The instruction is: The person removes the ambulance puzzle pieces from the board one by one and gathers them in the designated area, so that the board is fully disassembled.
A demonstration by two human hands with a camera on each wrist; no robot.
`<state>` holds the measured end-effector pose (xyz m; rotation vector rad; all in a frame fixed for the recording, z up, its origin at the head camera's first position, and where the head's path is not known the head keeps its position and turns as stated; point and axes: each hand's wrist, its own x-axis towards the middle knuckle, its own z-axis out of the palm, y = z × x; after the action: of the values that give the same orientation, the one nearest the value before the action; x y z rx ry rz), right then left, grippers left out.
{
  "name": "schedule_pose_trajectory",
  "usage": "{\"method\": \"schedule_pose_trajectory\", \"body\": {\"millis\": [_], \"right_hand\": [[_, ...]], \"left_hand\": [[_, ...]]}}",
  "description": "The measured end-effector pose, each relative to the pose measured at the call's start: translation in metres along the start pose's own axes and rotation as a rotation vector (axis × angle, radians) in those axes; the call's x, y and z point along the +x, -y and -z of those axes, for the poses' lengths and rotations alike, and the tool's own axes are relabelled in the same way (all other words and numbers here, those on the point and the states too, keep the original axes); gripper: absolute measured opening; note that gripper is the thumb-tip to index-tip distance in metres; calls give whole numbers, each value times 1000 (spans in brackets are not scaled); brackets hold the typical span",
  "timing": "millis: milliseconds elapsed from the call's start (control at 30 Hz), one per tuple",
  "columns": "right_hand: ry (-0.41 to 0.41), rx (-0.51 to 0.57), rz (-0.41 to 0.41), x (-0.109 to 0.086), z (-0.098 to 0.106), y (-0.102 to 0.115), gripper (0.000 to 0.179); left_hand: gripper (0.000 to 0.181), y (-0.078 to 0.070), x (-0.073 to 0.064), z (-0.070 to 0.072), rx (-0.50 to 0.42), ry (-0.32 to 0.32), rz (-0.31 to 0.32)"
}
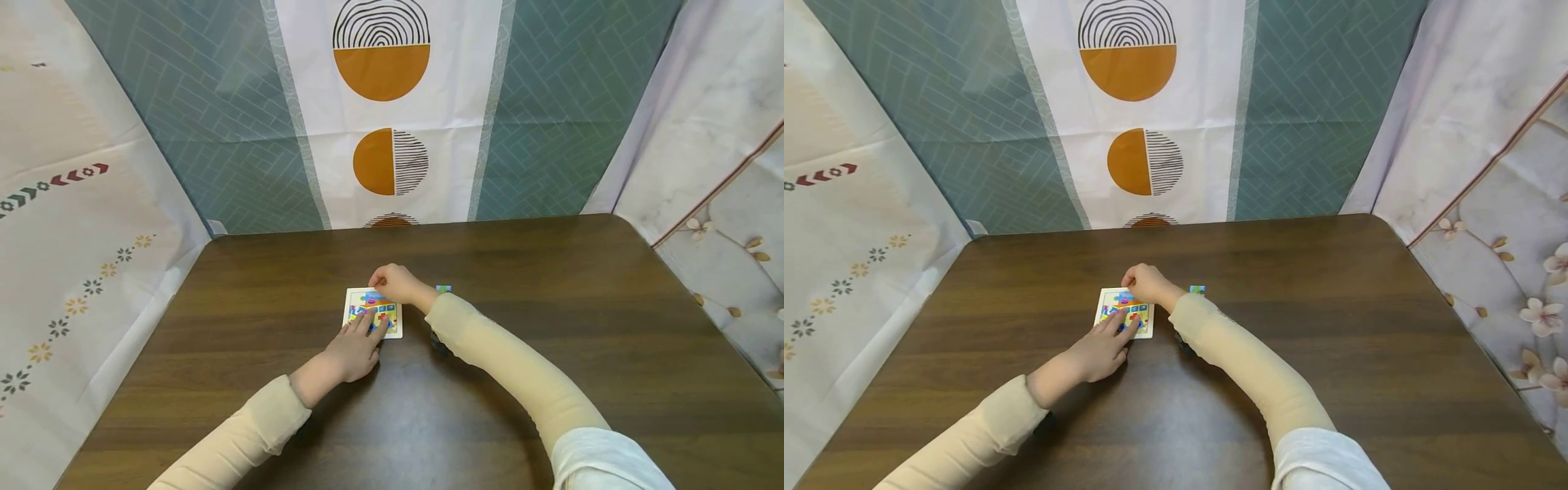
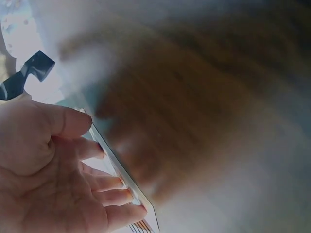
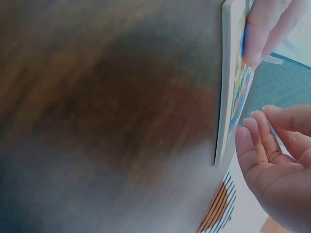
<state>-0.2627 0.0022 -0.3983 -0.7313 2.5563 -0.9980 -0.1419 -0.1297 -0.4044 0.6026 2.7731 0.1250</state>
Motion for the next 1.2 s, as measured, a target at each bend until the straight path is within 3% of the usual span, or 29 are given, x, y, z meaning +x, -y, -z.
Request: {"method": "schedule_pose_trajectory", "body": {"millis": [300, 633, 900, 1200], "right_hand": [[16, -70, 11, 5, -2, -1, 17], [34, -182, 63, 11, -4, 2, 15], [70, -211, 64, 14, -5, 3, 20], [67, -276, 55, 18, -6, 6, 11]], "left_hand": [[61, 1, -2, 1, -61, 25, -3], [71, 0, -1, 0, -68, 45, 12], [81, 1, -1, 0, -61, 60, 22], [85, -1, -2, 1, -62, 62, 30]]}}
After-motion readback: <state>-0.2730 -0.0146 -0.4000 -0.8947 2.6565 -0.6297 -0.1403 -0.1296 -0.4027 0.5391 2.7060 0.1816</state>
